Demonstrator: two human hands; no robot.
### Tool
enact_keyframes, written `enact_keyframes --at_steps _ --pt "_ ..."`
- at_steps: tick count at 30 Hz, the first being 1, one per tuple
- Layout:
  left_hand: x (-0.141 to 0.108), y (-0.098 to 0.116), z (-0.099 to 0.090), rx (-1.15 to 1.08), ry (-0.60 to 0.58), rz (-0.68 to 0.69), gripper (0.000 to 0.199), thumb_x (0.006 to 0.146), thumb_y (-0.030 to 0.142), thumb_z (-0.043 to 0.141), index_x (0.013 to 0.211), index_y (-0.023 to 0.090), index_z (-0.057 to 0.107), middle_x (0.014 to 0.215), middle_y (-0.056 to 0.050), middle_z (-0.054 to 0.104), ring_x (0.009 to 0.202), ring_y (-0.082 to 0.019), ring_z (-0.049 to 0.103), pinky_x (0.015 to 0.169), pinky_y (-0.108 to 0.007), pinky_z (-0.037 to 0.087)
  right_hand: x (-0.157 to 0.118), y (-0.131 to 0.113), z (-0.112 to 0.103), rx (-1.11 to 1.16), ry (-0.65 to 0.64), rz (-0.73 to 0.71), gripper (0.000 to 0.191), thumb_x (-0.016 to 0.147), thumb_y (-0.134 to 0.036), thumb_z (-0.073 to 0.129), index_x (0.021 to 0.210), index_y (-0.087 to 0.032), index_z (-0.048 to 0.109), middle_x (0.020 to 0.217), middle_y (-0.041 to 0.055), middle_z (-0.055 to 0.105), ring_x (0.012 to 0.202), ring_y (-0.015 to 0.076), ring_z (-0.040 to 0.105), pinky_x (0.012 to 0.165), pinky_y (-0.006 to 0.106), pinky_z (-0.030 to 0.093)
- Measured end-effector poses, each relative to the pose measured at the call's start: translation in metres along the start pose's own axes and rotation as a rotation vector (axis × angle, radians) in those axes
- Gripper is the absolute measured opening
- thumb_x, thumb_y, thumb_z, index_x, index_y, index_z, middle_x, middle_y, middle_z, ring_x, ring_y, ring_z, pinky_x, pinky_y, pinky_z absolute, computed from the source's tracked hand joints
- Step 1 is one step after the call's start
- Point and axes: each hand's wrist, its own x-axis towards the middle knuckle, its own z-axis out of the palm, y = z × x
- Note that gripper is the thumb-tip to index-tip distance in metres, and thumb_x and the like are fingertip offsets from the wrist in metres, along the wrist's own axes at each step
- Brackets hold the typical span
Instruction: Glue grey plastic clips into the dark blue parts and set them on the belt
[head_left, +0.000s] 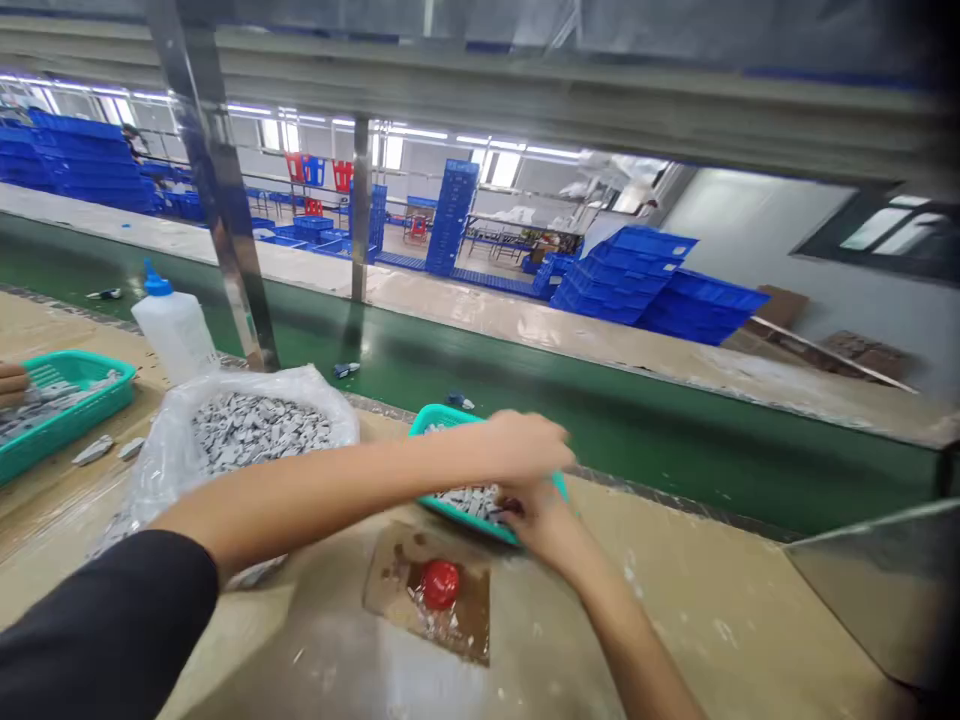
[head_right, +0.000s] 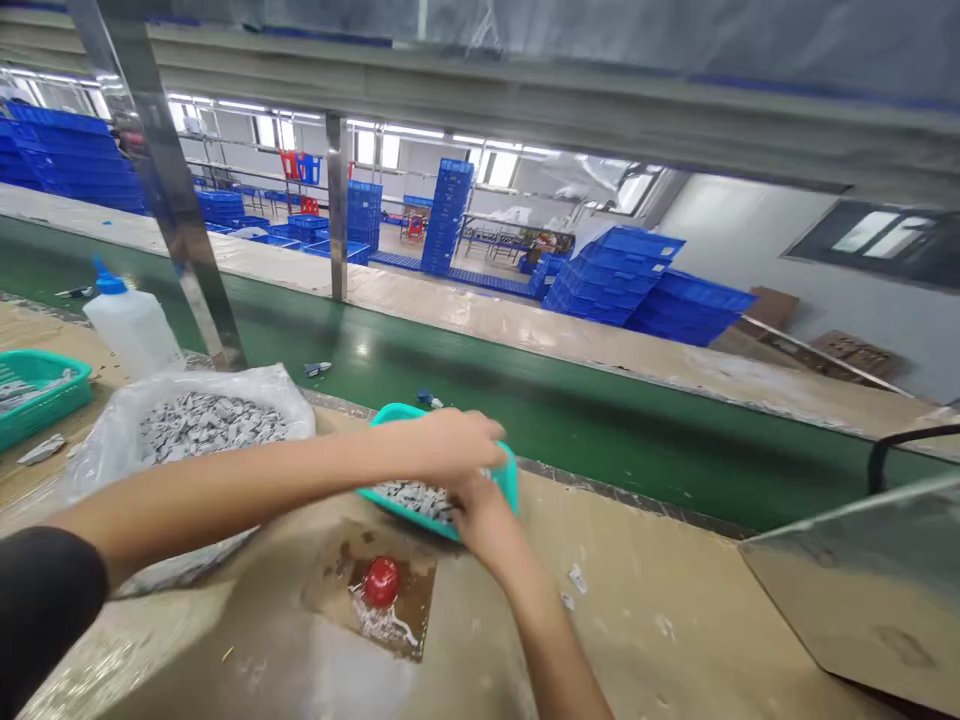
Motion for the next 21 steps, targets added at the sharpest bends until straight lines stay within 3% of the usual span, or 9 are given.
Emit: enact_keyframes --at_steps 2,5,9,12,16,19,21 --pt "0.026 0.014 -0.009 0.126 0.012 -0.032 0.011 0.074 0.024 0.061 0.080 0.015 0.062 0.095 -0.008 0.059 0.103 -0.025 0.048 0.086 -0.035 0.040 0.001 -0.001 0.000 -0.084 -0.085 0.016 0.015 0.074 -0.004 0.057 0.061 -0.011 0.057 0.068 -0.0004 0.055 0.067 0.0121 0.054 0.062 0.024 0.045" --pt "0.048 0.026 -0.034 0.188 0.025 -0.041 0.007 0.067 0.017 0.068 0.072 0.016 0.063 0.086 -0.011 0.061 0.106 -0.028 0.046 0.086 -0.035 0.038 -0.001 -0.003 -0.002 -0.144 -0.139 0.031 0.024 0.059 0.011 0.055 0.063 -0.012 0.060 0.072 0.0038 0.055 0.070 0.0154 0.053 0.061 0.023 0.042" --pt "0.050 0.025 -0.067 0.166 0.056 -0.066 0.021 0.083 0.030 0.049 0.092 0.013 0.057 0.097 -0.006 0.056 0.090 -0.017 0.054 0.079 -0.034 0.044 -0.004 -0.004 -0.005 -0.118 -0.179 0.000 0.029 0.059 0.011 0.051 0.066 -0.014 0.063 0.077 0.0035 0.053 0.072 0.0150 0.052 0.064 0.022 0.040" --pt "0.038 0.031 -0.082 0.105 0.103 -0.093 0.029 0.086 0.032 0.042 0.097 0.009 0.054 0.097 -0.004 0.053 0.082 -0.015 0.055 0.073 -0.029 0.046 -0.003 -0.001 -0.005 -0.069 -0.179 0.007 0.026 0.059 0.010 0.052 0.059 -0.014 0.062 0.072 0.0034 0.051 0.067 0.0159 0.051 0.060 0.023 0.040" --pt "-0.009 0.043 -0.081 -0.039 0.131 -0.086 0.010 0.082 0.020 0.048 0.084 0.012 0.052 0.075 -0.001 0.052 0.061 -0.009 0.050 0.053 -0.022 0.043 -0.005 -0.008 -0.012 0.037 -0.094 0.030 0.021 0.064 0.005 0.053 0.065 -0.014 0.062 0.073 0.0046 0.053 0.067 0.0174 0.051 0.061 0.027 0.042" --pt "-0.079 0.037 -0.066 -0.150 0.027 -0.095 0.008 0.070 0.006 0.049 0.066 0.012 0.048 0.058 0.003 0.043 0.051 -0.007 0.042 0.046 -0.017 0.033 -0.020 -0.036 -0.019 0.155 0.036 0.044 0.017 0.075 -0.004 0.049 0.080 -0.016 0.060 0.081 0.0051 0.055 0.068 0.0161 0.052 0.064 0.028 0.045" --pt "-0.128 0.024 -0.054 -0.206 -0.090 -0.168 0.008 0.064 0.004 0.053 0.065 0.011 0.050 0.060 0.001 0.045 0.053 -0.007 0.041 0.048 -0.018 0.034 -0.035 -0.062 -0.021 0.352 0.165 0.012 0.015 0.079 -0.010 0.050 0.085 -0.019 0.060 0.083 0.0045 0.054 0.071 0.0161 0.053 0.066 0.028 0.046"
